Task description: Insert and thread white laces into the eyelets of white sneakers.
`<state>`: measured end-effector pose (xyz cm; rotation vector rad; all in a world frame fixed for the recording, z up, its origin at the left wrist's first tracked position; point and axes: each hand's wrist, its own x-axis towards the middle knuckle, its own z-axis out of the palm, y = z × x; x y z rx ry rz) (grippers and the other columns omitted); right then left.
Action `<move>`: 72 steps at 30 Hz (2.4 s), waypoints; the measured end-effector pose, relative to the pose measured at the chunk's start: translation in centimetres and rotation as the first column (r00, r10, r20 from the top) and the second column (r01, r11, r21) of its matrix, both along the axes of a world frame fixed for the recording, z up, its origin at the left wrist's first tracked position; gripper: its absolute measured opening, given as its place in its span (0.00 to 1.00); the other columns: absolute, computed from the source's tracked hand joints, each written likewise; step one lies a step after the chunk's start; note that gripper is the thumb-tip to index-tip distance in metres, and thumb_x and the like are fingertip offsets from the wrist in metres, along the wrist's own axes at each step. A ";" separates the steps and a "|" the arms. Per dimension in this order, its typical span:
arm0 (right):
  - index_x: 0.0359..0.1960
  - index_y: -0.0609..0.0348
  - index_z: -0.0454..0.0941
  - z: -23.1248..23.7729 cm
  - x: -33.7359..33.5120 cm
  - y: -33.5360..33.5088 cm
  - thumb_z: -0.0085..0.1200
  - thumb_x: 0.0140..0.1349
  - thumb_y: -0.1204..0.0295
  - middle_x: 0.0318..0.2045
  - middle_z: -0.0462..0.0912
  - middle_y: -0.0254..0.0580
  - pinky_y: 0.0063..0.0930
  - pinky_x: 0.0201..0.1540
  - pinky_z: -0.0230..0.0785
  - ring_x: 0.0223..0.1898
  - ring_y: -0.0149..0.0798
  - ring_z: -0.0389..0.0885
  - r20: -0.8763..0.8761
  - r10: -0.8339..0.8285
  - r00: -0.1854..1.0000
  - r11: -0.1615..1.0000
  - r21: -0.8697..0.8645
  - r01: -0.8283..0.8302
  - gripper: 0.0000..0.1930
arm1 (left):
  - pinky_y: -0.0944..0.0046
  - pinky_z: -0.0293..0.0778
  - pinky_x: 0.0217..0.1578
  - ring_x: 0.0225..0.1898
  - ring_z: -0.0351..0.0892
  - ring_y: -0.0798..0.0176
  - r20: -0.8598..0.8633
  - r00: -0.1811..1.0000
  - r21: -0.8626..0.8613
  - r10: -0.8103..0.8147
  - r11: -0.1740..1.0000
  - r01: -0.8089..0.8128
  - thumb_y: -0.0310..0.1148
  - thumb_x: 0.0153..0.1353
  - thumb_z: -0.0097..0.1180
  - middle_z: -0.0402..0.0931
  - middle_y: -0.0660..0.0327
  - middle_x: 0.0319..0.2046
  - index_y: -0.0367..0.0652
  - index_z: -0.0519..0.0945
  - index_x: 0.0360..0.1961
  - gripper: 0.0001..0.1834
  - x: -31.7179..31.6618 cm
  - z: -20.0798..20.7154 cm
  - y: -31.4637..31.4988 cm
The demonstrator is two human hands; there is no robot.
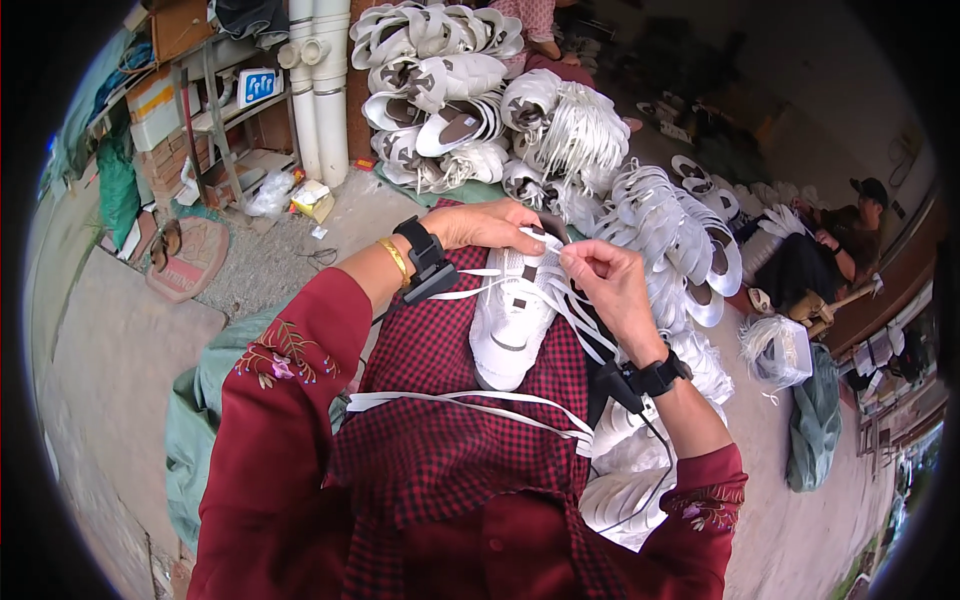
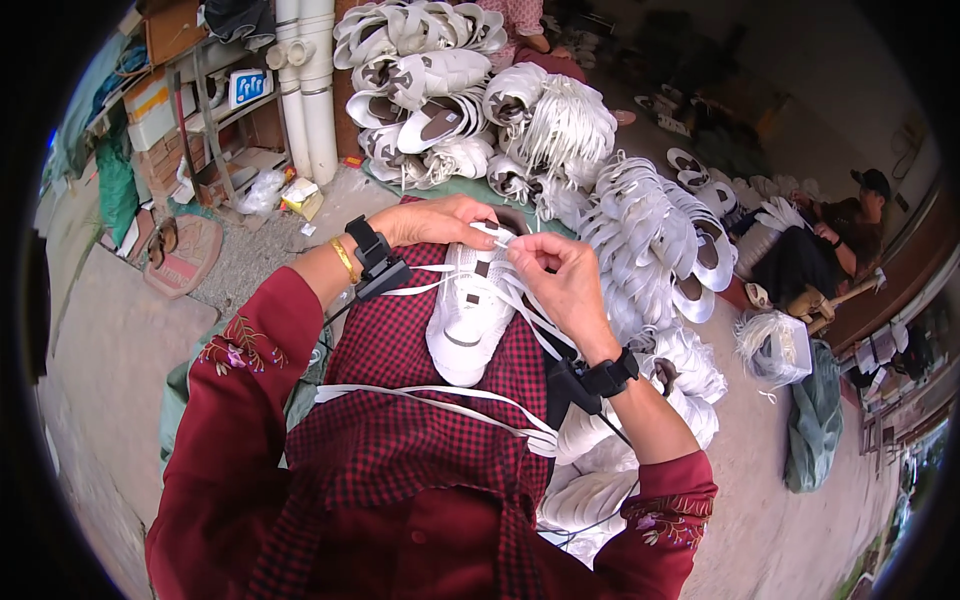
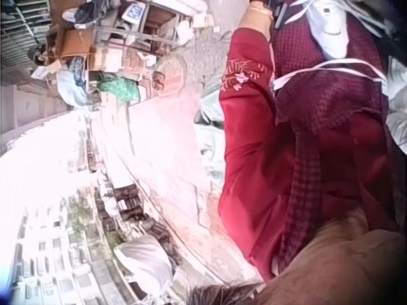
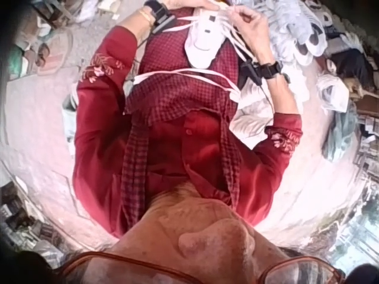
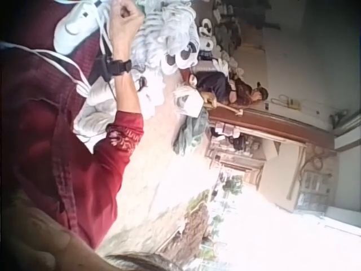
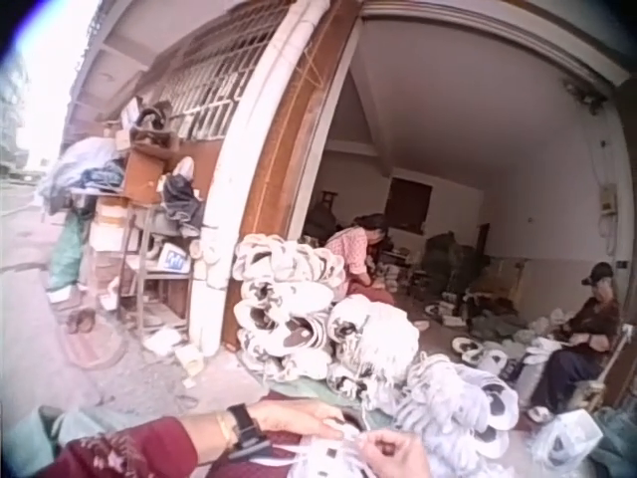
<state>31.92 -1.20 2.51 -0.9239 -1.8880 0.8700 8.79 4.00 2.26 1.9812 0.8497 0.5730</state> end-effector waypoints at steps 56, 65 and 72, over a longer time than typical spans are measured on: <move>0.34 0.65 0.85 0.5 1.7 -0.3 0.63 0.61 0.70 0.24 0.83 0.34 0.20 0.32 0.72 0.27 0.22 0.76 -0.003 0.037 0.999 0.999 -0.014 -0.037 0.09 | 0.67 0.69 0.58 0.55 0.74 0.71 0.228 0.973 -0.283 -0.032 0.954 0.097 0.29 0.63 0.59 0.77 0.62 0.55 0.36 0.71 0.63 0.26 0.4 -0.2 -0.7; 0.33 0.68 0.83 -1.5 1.3 -1.2 0.61 0.59 0.72 0.24 0.83 0.35 0.22 0.32 0.72 0.27 0.22 0.77 0.045 0.020 0.999 1.000 0.005 -0.021 0.08 | 0.54 0.63 0.64 0.63 0.68 0.57 0.105 0.994 0.154 -0.028 0.988 0.011 0.33 0.52 0.67 0.69 0.57 0.59 0.45 0.72 0.59 0.31 1.2 -0.1 -1.7; 0.32 0.66 0.83 -2.2 1.8 -0.7 0.59 0.61 0.72 0.24 0.80 0.27 0.18 0.29 0.66 0.26 0.18 0.72 -0.075 0.037 0.997 0.996 -0.074 -0.043 0.08 | 0.49 0.63 0.63 0.63 0.66 0.45 -0.348 0.903 0.461 0.252 0.885 -0.069 0.37 0.50 0.68 0.66 0.51 0.63 0.50 0.82 0.44 0.18 2.8 -0.8 -2.8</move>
